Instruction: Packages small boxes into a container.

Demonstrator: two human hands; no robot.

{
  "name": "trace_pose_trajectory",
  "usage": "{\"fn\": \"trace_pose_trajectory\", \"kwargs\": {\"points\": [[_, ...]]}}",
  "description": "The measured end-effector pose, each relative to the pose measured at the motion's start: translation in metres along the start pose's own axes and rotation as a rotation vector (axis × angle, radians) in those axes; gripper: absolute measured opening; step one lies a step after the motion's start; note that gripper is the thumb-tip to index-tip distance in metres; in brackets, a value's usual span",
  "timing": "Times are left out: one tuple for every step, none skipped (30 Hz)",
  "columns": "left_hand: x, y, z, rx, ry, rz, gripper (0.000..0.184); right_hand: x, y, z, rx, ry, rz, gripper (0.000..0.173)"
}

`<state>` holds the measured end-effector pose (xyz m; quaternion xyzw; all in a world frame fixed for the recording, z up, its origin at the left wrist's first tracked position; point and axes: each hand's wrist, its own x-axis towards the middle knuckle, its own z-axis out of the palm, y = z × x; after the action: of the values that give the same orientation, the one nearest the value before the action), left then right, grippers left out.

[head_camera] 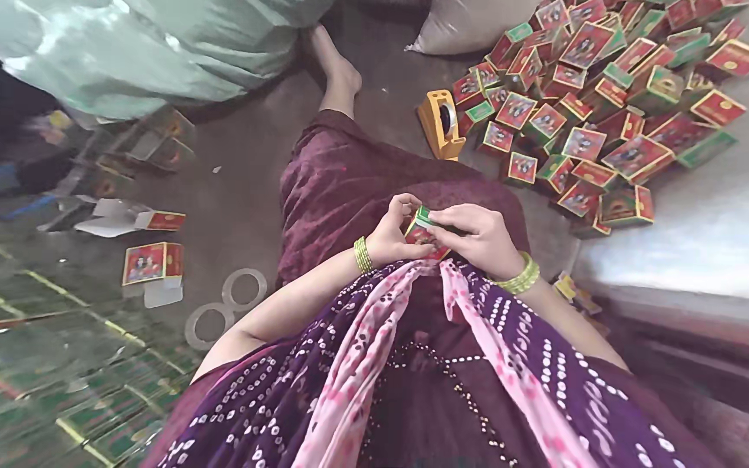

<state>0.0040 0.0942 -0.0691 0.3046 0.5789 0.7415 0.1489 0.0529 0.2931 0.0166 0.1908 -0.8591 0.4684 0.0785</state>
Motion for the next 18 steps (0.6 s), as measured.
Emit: {"fn": "trace_pose_trajectory", "kwargs": {"points": [[0.000,0.000,0.000,0.009,-0.009,0.007,0.081,0.000,0.000,-0.002,-0.004,-0.006,-0.016,0.019],[0.000,0.000,-0.001,0.015,-0.020,0.010,0.081,0.001,0.001,-0.004,0.033,-0.002,-0.009,0.018],[0.000,0.000,-0.001,0.025,-0.031,0.013,0.082,0.001,0.002,-0.006,0.082,0.004,0.018,0.017],[0.000,0.000,-0.002,0.039,-0.041,0.020,0.083,0.002,0.003,-0.009,0.124,0.002,0.044,0.016],[0.000,-0.001,-0.002,0.047,-0.049,0.024,0.083,0.002,0.003,-0.011,0.149,-0.007,0.060,0.016],[0.000,-0.002,-0.002,0.049,-0.053,0.028,0.083,0.002,0.003,-0.012,0.158,-0.026,0.063,0.015],[-0.001,-0.003,-0.002,0.047,-0.059,0.032,0.081,0.002,0.002,-0.012,0.148,-0.047,0.053,0.015],[0.000,-0.002,-0.002,0.043,-0.064,0.030,0.079,0.002,0.001,-0.013,0.118,-0.069,0.034,0.014],[0.000,-0.002,-0.001,0.032,-0.066,0.019,0.078,0.002,0.001,-0.014,0.073,-0.091,0.010,0.015],[0.000,-0.001,-0.001,0.027,-0.065,0.002,0.077,0.002,0.001,-0.015,0.024,-0.114,-0.018,0.015],[-0.001,0.000,0.000,0.029,-0.061,-0.015,0.075,0.002,0.001,-0.015,-0.023,-0.141,-0.044,0.016],[-0.001,0.001,0.000,0.034,-0.061,-0.027,0.074,0.002,0.001,-0.015,-0.068,-0.172,-0.069,0.017],[-0.002,0.001,0.000,0.031,-0.059,-0.032,0.073,0.002,0.001,-0.016,-0.111,-0.196,-0.097,0.019],[-0.002,0.001,0.000,0.026,-0.051,-0.035,0.072,0.003,0.001,-0.016,-0.143,-0.210,-0.128,0.022],[-0.002,0.001,0.000,0.019,-0.026,-0.043,0.071,0.002,0.002,-0.015,-0.164,-0.212,-0.159,0.025],[-0.002,0.003,0.000,0.006,0.013,-0.060,0.070,0.001,0.004,-0.013,-0.183,-0.204,-0.182,0.027],[-0.001,0.004,0.000,-0.018,0.061,-0.087,0.069,-0.002,0.006,-0.009,-0.206,-0.180,-0.204,0.028],[-0.001,0.007,0.000,-0.045,0.111,-0.123,0.068,-0.004,0.008,-0.003,-0.223,-0.147,-0.228,0.028]]}}
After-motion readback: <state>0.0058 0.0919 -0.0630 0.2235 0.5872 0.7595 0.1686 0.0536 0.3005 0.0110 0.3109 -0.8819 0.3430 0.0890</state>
